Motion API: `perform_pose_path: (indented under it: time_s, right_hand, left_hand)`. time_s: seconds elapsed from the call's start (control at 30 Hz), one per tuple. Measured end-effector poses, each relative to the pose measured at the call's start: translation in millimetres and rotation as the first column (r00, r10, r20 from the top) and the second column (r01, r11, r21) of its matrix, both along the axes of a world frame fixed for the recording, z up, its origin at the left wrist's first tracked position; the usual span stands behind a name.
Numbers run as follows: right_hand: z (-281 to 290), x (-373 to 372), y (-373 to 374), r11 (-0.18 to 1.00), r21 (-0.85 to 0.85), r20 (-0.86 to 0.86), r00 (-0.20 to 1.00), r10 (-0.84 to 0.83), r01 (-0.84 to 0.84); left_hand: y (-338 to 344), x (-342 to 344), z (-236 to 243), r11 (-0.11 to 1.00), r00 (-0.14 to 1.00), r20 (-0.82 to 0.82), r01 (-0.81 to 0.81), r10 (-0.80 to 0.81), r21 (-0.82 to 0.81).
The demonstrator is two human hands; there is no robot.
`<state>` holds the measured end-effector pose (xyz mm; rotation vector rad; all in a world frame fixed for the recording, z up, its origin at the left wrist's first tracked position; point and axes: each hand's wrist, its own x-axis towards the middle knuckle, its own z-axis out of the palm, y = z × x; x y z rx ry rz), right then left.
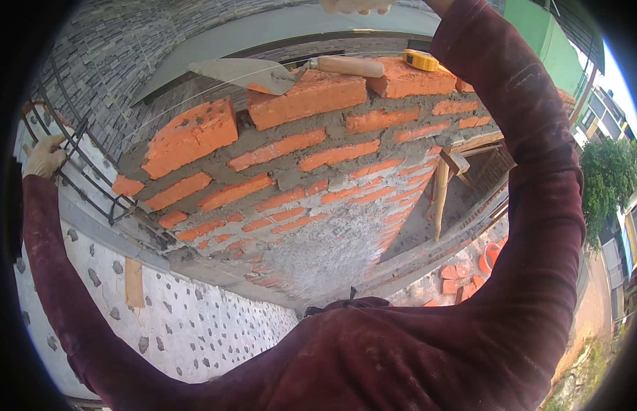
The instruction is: The person lays red bricks onto a wall using a trowel to apply mortar, taps each brick into place, and scrapes away excess mortar. They also use a tape measure to check alignment and adjust a guide string during the process.
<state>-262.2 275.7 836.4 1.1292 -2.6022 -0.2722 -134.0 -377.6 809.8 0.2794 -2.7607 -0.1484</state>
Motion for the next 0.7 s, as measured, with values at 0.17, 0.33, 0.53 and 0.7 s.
perform_pose_path:
  time_s: [0.17,0.33,0.53,0.7]
  right_hand:
    - [-18,-50,103,0.95,-0.012,0.153,0.939,-0.308,0.313]
    - [-52,-56,121,0.824,0.064,0.341,0.764,-0.548,0.562]
    - [-67,-66,97,0.806,0.164,0.438,0.69,-0.576,0.568]
    - [-70,-65,87,0.846,0.154,0.44,0.731,-0.521,0.51]
  left_hand:
    - [-73,9,-12,0.999,0.991,-0.123,0.043,-0.045,-0.016]
    - [-30,47,-15,0.994,0.981,-0.185,0.031,-0.051,-0.106]
    - [79,134,-30,0.962,0.839,-0.514,0.039,-0.179,-0.271]
    - [175,166,-93,0.989,0.756,-0.639,0.125,-0.142,-0.072]
